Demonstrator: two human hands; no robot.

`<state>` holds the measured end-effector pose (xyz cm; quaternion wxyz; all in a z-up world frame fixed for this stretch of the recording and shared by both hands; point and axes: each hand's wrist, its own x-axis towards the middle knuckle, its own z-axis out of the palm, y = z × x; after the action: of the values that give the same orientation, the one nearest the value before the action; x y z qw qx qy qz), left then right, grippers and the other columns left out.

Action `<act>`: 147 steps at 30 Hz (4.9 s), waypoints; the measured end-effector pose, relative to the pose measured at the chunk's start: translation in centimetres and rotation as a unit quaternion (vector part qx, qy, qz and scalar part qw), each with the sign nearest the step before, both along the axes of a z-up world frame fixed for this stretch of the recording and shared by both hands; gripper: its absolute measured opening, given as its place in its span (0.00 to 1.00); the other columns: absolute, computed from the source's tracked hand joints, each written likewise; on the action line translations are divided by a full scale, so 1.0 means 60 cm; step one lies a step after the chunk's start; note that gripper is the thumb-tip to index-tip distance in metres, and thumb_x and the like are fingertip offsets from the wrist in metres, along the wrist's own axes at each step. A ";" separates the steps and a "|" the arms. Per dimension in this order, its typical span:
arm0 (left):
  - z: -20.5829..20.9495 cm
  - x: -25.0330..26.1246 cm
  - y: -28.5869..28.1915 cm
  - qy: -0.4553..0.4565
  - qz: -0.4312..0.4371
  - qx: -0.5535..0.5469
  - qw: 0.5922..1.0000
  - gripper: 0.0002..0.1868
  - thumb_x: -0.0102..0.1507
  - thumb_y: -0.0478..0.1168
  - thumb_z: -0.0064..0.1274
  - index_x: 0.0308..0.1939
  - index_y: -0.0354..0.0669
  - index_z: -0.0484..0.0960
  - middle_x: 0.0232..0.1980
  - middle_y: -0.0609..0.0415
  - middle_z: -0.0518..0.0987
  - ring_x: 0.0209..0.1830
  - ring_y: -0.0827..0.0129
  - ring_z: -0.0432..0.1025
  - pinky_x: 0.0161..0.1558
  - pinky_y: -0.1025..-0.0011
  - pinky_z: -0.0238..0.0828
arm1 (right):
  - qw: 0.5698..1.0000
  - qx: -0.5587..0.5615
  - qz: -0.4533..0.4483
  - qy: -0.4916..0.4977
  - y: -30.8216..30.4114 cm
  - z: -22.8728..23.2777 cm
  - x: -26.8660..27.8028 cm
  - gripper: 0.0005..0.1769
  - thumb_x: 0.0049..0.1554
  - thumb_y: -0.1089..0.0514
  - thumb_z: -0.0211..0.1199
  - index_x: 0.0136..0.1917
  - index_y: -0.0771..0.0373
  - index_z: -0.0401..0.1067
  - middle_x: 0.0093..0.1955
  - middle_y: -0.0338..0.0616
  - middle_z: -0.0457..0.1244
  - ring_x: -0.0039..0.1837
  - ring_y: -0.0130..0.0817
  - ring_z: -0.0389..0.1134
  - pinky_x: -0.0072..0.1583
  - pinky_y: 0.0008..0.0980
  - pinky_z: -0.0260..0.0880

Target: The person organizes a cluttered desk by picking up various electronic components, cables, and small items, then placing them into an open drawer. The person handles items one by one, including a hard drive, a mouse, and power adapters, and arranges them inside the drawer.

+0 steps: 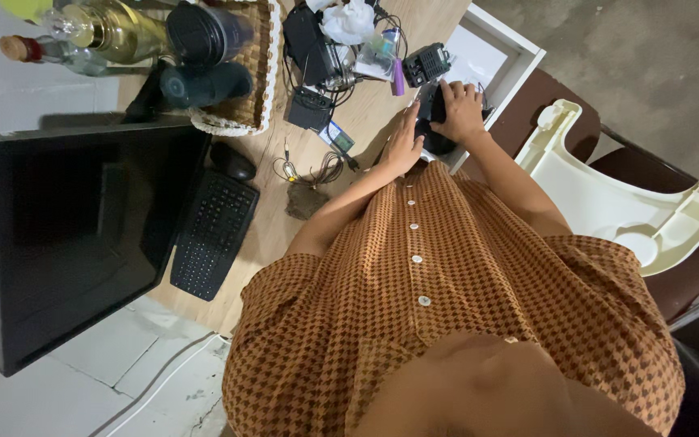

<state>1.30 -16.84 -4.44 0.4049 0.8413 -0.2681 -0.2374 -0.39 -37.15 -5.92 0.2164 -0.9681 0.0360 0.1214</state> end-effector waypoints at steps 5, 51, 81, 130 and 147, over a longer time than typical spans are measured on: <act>0.003 -0.001 0.000 0.025 0.009 0.005 1.000 0.45 0.63 0.31 0.52 0.79 0.30 0.44 0.80 0.32 0.52 0.81 0.42 0.48 0.80 0.57 0.45 | 0.999 0.026 -0.030 -0.028 0.004 -0.019 -0.016 0.61 0.38 0.44 0.81 0.78 0.64 0.58 0.70 0.59 0.56 0.69 0.59 0.55 0.66 0.57 0.57; 0.027 0.011 -0.039 -0.021 -0.029 0.030 0.999 0.43 0.63 0.33 0.53 0.79 0.35 0.48 0.79 0.34 0.54 0.82 0.42 0.48 0.80 0.56 0.46 | 0.980 0.159 -0.100 -0.059 -0.121 -0.029 0.026 0.38 0.47 0.60 0.79 0.68 0.66 0.68 0.65 0.58 0.63 0.65 0.63 0.60 0.66 0.52 0.63; -0.026 0.028 -0.063 0.074 -0.012 0.015 0.997 0.51 0.60 0.34 0.57 0.80 0.37 0.41 0.83 0.35 0.43 0.85 0.45 0.39 0.80 0.58 0.40 | 0.991 0.098 -0.078 -0.051 -0.026 0.031 -0.104 0.37 0.51 0.60 0.73 0.72 0.68 0.67 0.73 0.60 0.57 0.72 0.58 0.59 0.73 0.48 0.59; 0.127 -0.076 0.310 -0.160 0.337 -0.003 0.928 0.43 0.61 0.32 0.57 0.78 0.40 0.54 0.79 0.39 0.59 0.82 0.46 0.52 0.79 0.53 0.51 | 0.940 0.276 0.150 -0.133 0.284 0.222 0.062 0.25 0.56 0.70 0.62 0.67 0.67 0.68 0.66 0.55 0.62 0.67 0.58 0.61 0.68 0.47 0.65; 0.129 -0.030 0.329 -0.078 0.409 -0.041 0.908 0.42 0.63 0.34 0.55 0.79 0.42 0.54 0.79 0.38 0.60 0.80 0.45 0.54 0.78 0.54 0.52 | 0.959 0.111 0.207 -0.157 0.368 0.210 0.149 0.33 0.58 0.59 0.70 0.73 0.67 0.64 0.63 0.58 0.58 0.65 0.56 0.59 0.68 0.47 0.62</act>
<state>-0.48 2.91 3.28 0.4786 0.8756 0.0595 0.0272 8.53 -15.04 6.66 0.2957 -0.9310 -0.2135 0.0137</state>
